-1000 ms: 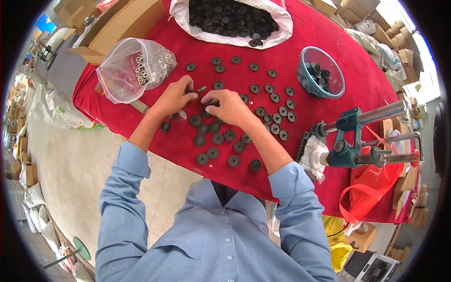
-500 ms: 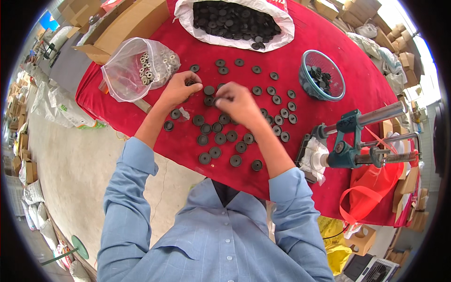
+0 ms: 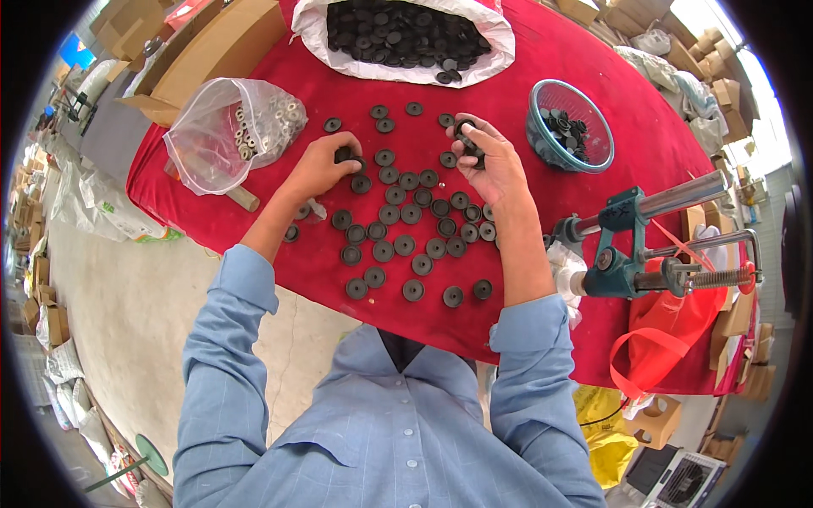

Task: The person arranges dark circular magnets on a red tablecloth and places small metal rings on top of them. The person handles the components by hand, picking them up from a plastic bag and a pile, and placing them onto the table surface in a grid-like pattern.

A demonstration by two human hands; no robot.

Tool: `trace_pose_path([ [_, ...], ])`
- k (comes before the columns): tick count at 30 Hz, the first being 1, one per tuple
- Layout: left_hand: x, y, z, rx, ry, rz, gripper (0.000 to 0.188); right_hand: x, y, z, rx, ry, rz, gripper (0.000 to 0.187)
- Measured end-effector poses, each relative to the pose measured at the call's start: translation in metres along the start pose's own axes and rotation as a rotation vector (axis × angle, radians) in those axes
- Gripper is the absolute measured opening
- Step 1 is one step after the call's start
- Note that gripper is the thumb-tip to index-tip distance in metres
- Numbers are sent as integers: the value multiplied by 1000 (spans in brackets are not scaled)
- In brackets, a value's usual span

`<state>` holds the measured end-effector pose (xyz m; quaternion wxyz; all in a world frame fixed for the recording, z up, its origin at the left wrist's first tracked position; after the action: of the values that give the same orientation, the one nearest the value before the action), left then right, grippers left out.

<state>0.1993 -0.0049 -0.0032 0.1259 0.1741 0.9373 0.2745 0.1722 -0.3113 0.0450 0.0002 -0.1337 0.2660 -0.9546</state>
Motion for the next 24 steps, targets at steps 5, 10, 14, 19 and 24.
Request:
trace_pose_path([
  [5, 1, 21, 9, 406, 341, -16, 15, -4, 12, 9, -21, 64, -21, 30],
  [10, 5, 30, 11, 766, 445, -71, 22, -12, 24, 52, 274, 391, -184, 34],
  [14, 4, 27, -4, 1009, 531, -159, 23, -44, 80, 111, 1049, 948, -792, 35],
  [19, 6, 17, -20, 1242, 502, -165, 16, -88, 149, 119, 1480, 922, -989, 45],
  [24, 37, 29, -16, 1267, 460, -215, 14, -13, 17, 54, 1351, 706, -213, 27],
])
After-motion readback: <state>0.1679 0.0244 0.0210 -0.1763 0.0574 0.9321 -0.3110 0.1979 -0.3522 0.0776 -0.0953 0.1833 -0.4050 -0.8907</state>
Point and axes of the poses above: each hand's wrist, its own x-axis away from the middle knuckle, its own y-axis out of the back of the hand, z = x × y, the point moved 2 cm from there along -x, towards the middle knuckle, and after that the axes turned 6 degrees about x, right-handed, at the moved point
